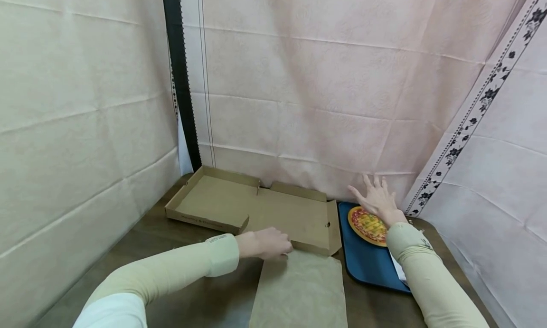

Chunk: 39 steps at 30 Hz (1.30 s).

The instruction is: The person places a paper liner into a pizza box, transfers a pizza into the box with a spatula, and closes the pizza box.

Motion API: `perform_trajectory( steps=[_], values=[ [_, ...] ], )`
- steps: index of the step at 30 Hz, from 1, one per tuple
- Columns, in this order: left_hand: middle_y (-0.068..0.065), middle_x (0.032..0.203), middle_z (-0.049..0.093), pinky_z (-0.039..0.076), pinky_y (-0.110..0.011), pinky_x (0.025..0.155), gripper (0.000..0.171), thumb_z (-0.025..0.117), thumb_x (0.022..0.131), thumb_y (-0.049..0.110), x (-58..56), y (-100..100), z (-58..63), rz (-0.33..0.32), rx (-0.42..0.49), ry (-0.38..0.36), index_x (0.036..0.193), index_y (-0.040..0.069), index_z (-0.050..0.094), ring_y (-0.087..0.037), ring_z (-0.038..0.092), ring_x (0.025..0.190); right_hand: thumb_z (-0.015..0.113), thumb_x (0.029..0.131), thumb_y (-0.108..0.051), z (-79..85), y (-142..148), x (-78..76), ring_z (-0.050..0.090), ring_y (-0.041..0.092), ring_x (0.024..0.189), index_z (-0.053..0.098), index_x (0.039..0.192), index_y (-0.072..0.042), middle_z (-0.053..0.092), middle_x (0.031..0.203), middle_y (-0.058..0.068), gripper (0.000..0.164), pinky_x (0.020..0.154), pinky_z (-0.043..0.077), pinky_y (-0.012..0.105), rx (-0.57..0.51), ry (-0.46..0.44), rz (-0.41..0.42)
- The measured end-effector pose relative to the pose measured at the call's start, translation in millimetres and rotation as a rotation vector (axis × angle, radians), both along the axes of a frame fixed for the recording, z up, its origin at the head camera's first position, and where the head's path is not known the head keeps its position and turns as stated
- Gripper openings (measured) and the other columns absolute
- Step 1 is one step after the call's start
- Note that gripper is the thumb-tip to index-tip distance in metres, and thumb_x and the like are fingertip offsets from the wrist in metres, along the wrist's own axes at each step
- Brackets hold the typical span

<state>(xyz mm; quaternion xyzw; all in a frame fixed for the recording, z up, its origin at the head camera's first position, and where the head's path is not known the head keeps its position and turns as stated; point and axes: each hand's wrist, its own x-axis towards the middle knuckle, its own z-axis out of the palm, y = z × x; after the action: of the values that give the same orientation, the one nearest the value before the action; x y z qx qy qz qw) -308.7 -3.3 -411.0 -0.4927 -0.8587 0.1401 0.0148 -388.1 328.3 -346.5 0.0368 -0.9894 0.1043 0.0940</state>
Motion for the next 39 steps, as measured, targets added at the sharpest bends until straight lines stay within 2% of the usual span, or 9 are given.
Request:
perform_trajectory(
  steps=[4, 8, 12, 16, 20, 23, 25, 33, 39],
  values=[
    [0.011, 0.086, 0.064, 0.046, -0.021, 0.057, 0.02, 0.058, 0.096, 0.038, 8.7, -2, -11.2, 0.054, -0.013, -0.064, 0.084, 0.025, 0.068, -0.002, 0.054, 0.069, 0.03, 0.093, -0.07, -1.0, 2, 0.9, -0.001, 0.055, 0.143, 0.01, 0.156, -0.011, 0.002, 0.158, 0.031, 0.088, 0.1, 0.005, 0.082, -0.01, -0.008, -0.001],
    [0.012, 0.094, 0.064, 0.05, -0.023, 0.064, 0.033, 0.055, 0.093, 0.053, 19.0, -5, -21.5, 0.11, -0.037, -0.09, 0.082, 0.027, 0.069, -0.004, 0.059, 0.082, 0.03, 0.093, -0.071, -0.4, 1, 2.1, 0.0, 0.056, 0.143, 0.012, 0.156, -0.011, 0.004, 0.158, 0.031, 0.088, 0.1, 0.005, 0.082, -0.021, -0.006, -0.002],
    [0.011, 0.1, 0.065, 0.05, -0.023, 0.078, 0.041, 0.05, 0.092, 0.06, 27.8, -5, -27.4, 0.081, -0.043, -0.044, 0.081, 0.025, 0.069, -0.007, 0.058, 0.098, 0.031, 0.094, -0.069, 1.1, 1, 3.0, 0.001, 0.057, 0.142, 0.013, 0.156, -0.012, 0.007, 0.158, 0.032, 0.086, 0.099, 0.006, 0.083, -0.031, -0.005, 0.001],
    [0.01, 0.1, 0.065, 0.05, -0.023, 0.077, 0.031, 0.051, 0.096, 0.052, 26.3, -4, -26.8, 0.037, -0.022, 0.083, 0.09, 0.026, 0.068, -0.008, 0.057, 0.095, 0.03, 0.094, -0.069, 2.5, 2, 3.3, 0.002, 0.057, 0.142, 0.013, 0.156, -0.012, 0.007, 0.158, 0.032, 0.085, 0.099, 0.006, 0.083, -0.031, -0.011, 0.002],
    [0.005, 0.094, 0.066, 0.05, -0.025, 0.064, 0.024, 0.053, 0.097, 0.042, 17.8, -3, -23.6, 0.12, -0.014, 0.132, 0.098, 0.022, 0.066, -0.011, 0.061, 0.082, 0.03, 0.094, -0.069, 2.8, 0, 3.6, 0.003, 0.056, 0.142, 0.014, 0.156, -0.012, 0.006, 0.158, 0.032, 0.085, 0.1, 0.006, 0.082, -0.02, -0.005, 0.003],
    [0.004, 0.09, 0.067, 0.049, -0.026, 0.059, 0.022, 0.057, 0.096, 0.041, 13.6, -2, -22.2, 0.21, -0.015, 0.075, 0.096, 0.02, 0.066, -0.012, 0.063, 0.076, 0.03, 0.095, -0.068, 1.3, -3, 3.7, 0.003, 0.057, 0.142, 0.014, 0.156, -0.011, 0.004, 0.158, 0.033, 0.085, 0.101, 0.006, 0.082, -0.014, -0.007, 0.005],
    [0.004, 0.09, 0.066, 0.05, -0.026, 0.06, 0.022, 0.059, 0.094, 0.042, 10.8, -1, -22.7, 0.239, -0.016, 0.04, 0.095, 0.021, 0.066, -0.011, 0.062, 0.075, 0.029, 0.095, -0.068, -0.3, -3, 4.0, 0.002, 0.057, 0.142, 0.014, 0.156, -0.009, 0.002, 0.158, 0.033, 0.085, 0.102, 0.006, 0.081, -0.013, -0.016, 0.007],
    [0.007, 0.081, 0.062, 0.045, -0.024, 0.054, 0.022, 0.064, 0.09, 0.043, 5.1, 3, -28.8, 0.277, 0.017, -0.079, 0.086, 0.022, 0.061, -0.007, 0.054, 0.061, 0.031, 0.096, -0.066, -3.4, -2, 1.0, 0.005, 0.057, 0.142, 0.017, 0.155, -0.009, 0.005, 0.159, 0.029, 0.083, 0.101, 0.009, 0.081, -0.012, 0.0, 0.025],
    [0.005, 0.087, 0.061, 0.045, -0.023, 0.057, 0.024, 0.064, 0.091, 0.042, 5.4, 3, -27.9, 0.272, -0.008, -0.129, 0.09, 0.019, 0.058, -0.007, 0.051, 0.064, 0.029, 0.095, -0.068, -3.1, -5, -2.4, 0.008, 0.056, 0.142, 0.017, 0.155, -0.01, 0.008, 0.16, 0.026, 0.084, 0.101, 0.011, 0.081, -0.008, 0.022, 0.036]
  ],
)
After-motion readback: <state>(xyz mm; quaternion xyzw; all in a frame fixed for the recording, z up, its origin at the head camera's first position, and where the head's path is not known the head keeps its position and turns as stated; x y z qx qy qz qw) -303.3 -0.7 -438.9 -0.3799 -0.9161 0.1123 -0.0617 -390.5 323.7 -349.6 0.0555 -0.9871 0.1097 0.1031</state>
